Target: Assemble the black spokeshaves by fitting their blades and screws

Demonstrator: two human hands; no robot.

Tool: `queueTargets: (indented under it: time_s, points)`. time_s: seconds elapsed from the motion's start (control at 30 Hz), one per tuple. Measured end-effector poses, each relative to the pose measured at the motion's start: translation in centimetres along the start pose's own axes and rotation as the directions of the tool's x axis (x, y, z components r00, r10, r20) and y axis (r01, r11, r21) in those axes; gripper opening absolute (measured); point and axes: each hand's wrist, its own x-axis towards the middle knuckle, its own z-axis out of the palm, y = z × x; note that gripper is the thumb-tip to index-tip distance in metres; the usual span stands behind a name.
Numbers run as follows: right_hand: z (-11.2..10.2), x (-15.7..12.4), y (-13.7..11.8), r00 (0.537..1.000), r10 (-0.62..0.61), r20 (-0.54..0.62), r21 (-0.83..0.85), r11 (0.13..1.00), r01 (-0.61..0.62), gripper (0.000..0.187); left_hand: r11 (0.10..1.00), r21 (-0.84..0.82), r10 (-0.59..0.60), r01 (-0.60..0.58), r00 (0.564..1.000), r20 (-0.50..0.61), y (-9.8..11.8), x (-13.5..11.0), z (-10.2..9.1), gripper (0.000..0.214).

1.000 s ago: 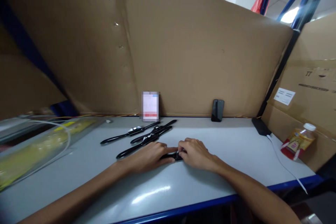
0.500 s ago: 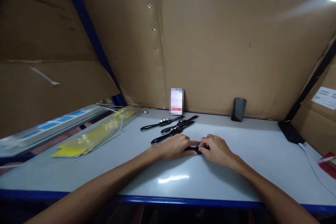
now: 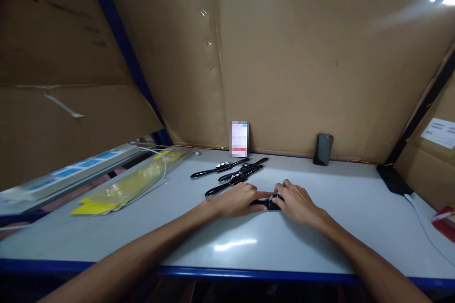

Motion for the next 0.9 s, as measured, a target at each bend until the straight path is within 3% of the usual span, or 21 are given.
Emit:
queueTargets:
  time_s: [0.1,0.23,0.37,0.57,0.7,0.8,0.9]
  points:
    - [-0.1,0.1,0.4,0.998,-0.049,0.036,-0.022,0.999,0.049,0.012,0.998,0.008,-0.061,0.06,0.998,0.033,0.3,0.1,-0.3,0.046]
    - [0.3,0.8,1.2,0.995,-0.066,-0.068,0.037,0.997,0.069,0.01,0.997,-0.007,-0.078,0.079,0.996,0.044,0.4,0.0,-0.4,0.04]
    - [0.7,1.9,2.8,0.981,0.038,-0.191,0.056,0.998,-0.028,0.013,0.997,-0.035,-0.068,0.069,0.998,0.016,0.1,-0.1,0.1,0.035]
    - [0.9,2.5,4.3,0.978,0.147,-0.15,-0.061,0.986,-0.158,0.02,0.997,-0.034,-0.064,0.065,0.998,0.024,0.0,-0.1,0.1,0.035]
    - [1.1,2.8,4.8,0.977,0.14,-0.163,-0.103,0.982,-0.158,0.02,0.997,0.048,-0.064,0.063,0.998,0.005,0.4,-0.1,-0.3,0.038]
    - [1.1,2.9,6.8,0.974,0.131,-0.183,-0.086,0.985,-0.148,0.023,0.992,0.112,-0.051,0.054,0.998,-0.028,0.8,0.0,-0.4,0.045]
    - [1.2,3.2,10.4,0.957,0.174,-0.232,-0.15,0.966,-0.212,0.024,0.989,0.142,-0.022,0.035,0.996,-0.092,0.6,0.1,-0.5,0.045]
